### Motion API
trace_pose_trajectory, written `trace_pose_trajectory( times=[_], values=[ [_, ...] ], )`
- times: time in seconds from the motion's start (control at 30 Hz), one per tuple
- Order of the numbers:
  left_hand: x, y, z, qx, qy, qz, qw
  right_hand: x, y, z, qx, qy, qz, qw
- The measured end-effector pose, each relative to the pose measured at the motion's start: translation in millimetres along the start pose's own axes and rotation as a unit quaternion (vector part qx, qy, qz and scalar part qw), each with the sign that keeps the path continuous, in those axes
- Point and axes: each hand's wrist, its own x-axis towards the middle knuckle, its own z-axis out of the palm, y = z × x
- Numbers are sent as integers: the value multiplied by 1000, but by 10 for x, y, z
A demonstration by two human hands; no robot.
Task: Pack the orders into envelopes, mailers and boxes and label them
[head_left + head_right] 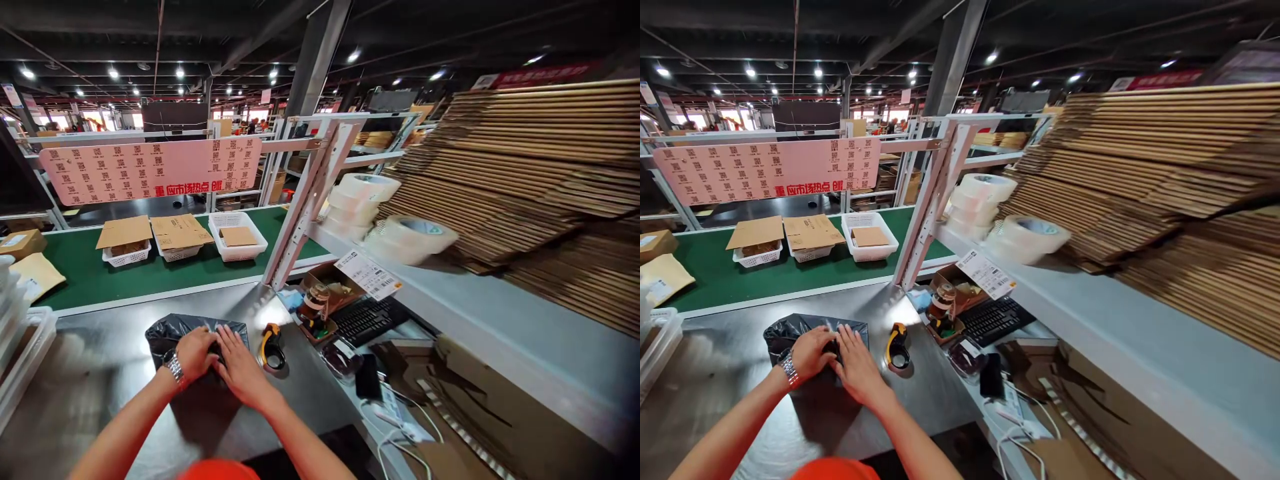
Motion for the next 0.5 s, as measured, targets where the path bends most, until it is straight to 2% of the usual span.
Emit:
trace_pose_trajectory(
  times=[0.03, 0.1, 0.17, 0.2, 0.23, 0.27, 0.33, 0.37, 0.43, 0.5],
  values=[
    [-94, -22, -89, -5, 29, 7, 1000, -2, 4, 2, -2, 2, 0, 1000],
    [-344, -164, -291, -15, 127, -11, 992, -4, 3, 0, -3, 1, 1, 1000],
    [-620, -436, -462, -30, 227, -90, 969, -5, -5, -13, 2, 0, 3, 1000],
    [-744, -603, -511, -49, 249, -146, 956, -3, -10, -23, 5, -1, 3, 1000],
    [-847, -773, -527, -80, 245, -203, 945, 0, -16, -35, 6, -2, 4, 1000],
    [-921, -932, -512, -122, 216, -253, 935, 4, -22, -47, 7, -5, 4, 1000],
    [-976, -1168, -402, -217, 133, -301, 919, 17, -36, -75, 5, -12, 6, 1000],
    [-958, -1231, -327, -263, 95, -297, 913, 23, -43, -89, 4, -16, 6, 1000],
    [-855, -1247, -186, -326, 49, -251, 910, 35, -58, -116, 3, -23, 7, 1000],
    [-714, -1168, -97, -312, 47, -194, 929, 41, -69, -136, 1, -32, 10, 999]
  ],
)
